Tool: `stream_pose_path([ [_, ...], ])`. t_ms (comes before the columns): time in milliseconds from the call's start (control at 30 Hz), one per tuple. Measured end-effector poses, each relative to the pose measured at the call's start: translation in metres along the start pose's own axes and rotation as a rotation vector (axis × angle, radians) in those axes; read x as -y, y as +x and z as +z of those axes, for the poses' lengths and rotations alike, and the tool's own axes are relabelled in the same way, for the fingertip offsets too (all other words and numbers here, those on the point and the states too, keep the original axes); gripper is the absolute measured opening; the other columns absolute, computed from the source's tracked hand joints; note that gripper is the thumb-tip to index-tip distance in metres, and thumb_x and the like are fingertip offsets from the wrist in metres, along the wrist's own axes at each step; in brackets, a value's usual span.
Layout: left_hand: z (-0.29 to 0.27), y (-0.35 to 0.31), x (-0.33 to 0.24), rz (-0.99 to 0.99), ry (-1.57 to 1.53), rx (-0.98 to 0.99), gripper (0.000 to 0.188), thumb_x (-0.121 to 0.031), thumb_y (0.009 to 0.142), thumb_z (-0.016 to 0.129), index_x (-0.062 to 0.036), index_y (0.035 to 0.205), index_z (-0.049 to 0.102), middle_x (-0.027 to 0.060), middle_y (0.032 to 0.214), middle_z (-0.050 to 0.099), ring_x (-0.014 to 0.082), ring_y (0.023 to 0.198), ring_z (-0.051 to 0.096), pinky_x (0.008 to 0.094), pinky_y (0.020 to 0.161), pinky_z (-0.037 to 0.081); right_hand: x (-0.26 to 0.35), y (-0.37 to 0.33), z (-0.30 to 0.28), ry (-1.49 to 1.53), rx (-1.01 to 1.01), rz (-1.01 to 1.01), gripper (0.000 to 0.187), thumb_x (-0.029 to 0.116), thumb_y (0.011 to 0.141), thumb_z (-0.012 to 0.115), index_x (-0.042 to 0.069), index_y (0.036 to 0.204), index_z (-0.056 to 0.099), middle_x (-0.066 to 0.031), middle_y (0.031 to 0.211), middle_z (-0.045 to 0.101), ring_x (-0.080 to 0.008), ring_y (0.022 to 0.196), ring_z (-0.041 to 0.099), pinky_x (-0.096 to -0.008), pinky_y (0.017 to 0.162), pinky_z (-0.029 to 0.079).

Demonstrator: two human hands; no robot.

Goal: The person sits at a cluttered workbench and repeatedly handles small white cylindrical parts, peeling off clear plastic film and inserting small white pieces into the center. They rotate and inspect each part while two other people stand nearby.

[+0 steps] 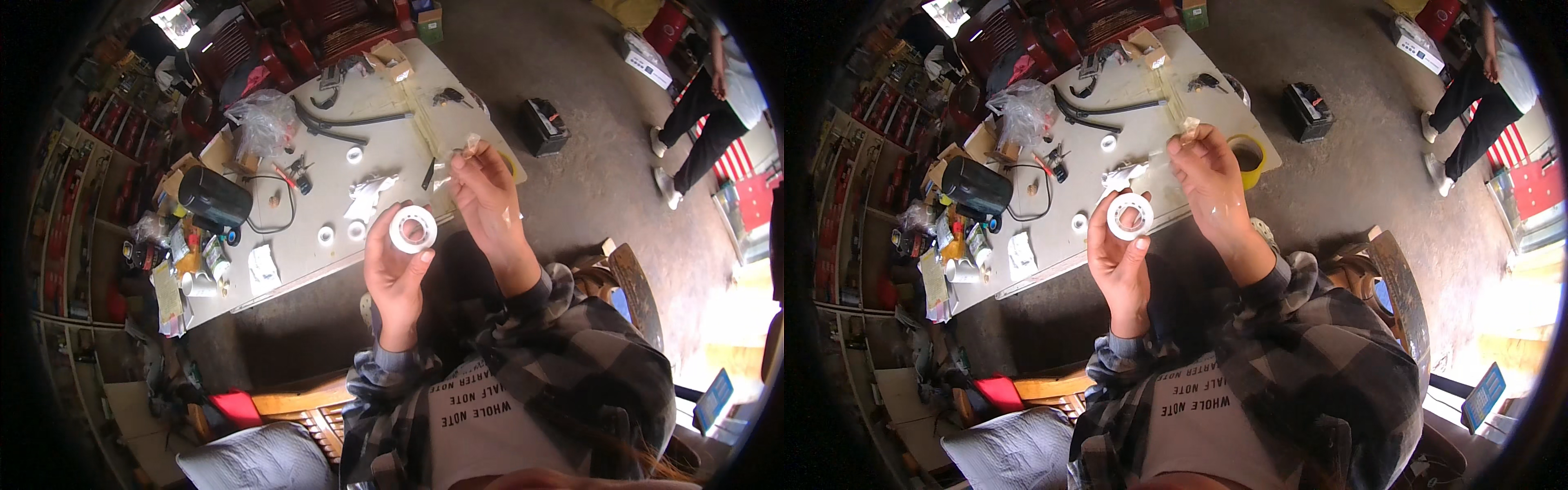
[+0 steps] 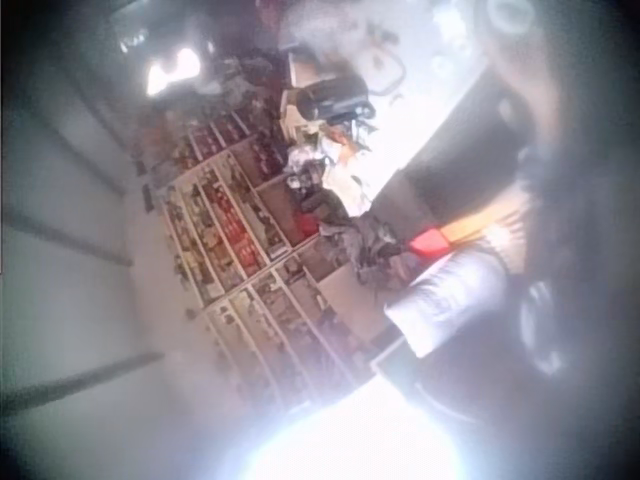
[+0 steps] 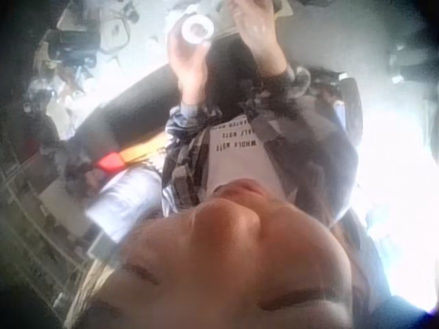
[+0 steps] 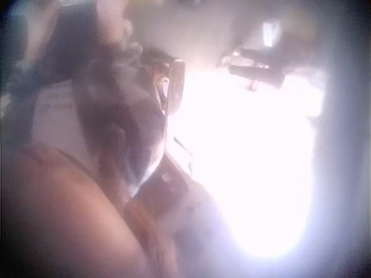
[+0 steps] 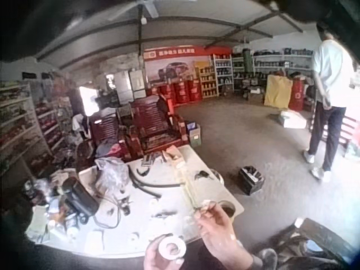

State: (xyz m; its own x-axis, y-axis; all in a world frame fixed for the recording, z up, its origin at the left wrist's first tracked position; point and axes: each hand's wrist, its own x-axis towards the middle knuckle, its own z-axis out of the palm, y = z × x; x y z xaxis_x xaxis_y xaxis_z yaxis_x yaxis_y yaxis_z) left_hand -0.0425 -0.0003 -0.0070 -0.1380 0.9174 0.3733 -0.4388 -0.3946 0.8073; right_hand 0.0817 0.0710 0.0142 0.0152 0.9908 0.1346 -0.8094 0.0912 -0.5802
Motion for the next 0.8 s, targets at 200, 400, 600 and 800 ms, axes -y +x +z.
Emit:
stream_pose_path([
  [200,0.003,-0.001,-0.002,0.003,0.052,-0.001,0.06,0.004,0.079,0.065,0.0039,0.132,0.038,0.0139,0.128,0.048,0.0214,0.116,0.049,0.0332,0.1,0.037,0.008,-0.005,0.009,-0.052,0.145,0.061,0.019,0.0,0.083,0.063,0.007,0.094,0.049,-0.001,0.088,0.057,-0.007,0.085,0.053,-0.0225,0.076,0.042],
  [400,0.008,-0.005,-0.002,-0.01,0.044,0.049,0.062,0.001,0.081,0.064,0.007,0.135,0.034,0.0126,0.127,0.047,0.0194,0.116,0.047,0.032,0.1,0.035,0.005,-0.009,0.007,-0.342,0.318,0.061,0.027,-0.006,0.078,0.064,0.007,0.093,0.046,-0.0021,0.09,0.054,-0.007,0.079,0.05,-0.0208,0.074,0.041],
  [600,0.003,-0.007,-0.003,0.031,0.156,0.067,0.06,-0.003,0.083,0.063,0.0078,0.135,0.034,0.0107,0.126,0.047,0.0197,0.116,0.046,0.0322,0.101,0.033,0.002,-0.008,0.001,-0.446,0.449,-0.024,0.029,-0.006,0.077,0.064,0.008,0.095,0.046,-0.0004,0.094,0.053,-0.0058,0.085,0.048,-0.0209,0.074,0.038],
  [800,0.007,-0.011,-0.008,-0.094,0.006,-0.017,0.064,-0.009,0.081,0.067,0.0066,0.134,0.036,0.0125,0.129,0.046,0.0217,0.118,0.046,0.0355,0.103,0.033,0.008,-0.017,0.012,-0.314,0.251,-0.015,0.024,-0.004,0.081,0.062,0.005,0.096,0.045,-0.0016,0.09,0.054,-0.0075,0.084,0.051,-0.0216,0.078,0.041],
])
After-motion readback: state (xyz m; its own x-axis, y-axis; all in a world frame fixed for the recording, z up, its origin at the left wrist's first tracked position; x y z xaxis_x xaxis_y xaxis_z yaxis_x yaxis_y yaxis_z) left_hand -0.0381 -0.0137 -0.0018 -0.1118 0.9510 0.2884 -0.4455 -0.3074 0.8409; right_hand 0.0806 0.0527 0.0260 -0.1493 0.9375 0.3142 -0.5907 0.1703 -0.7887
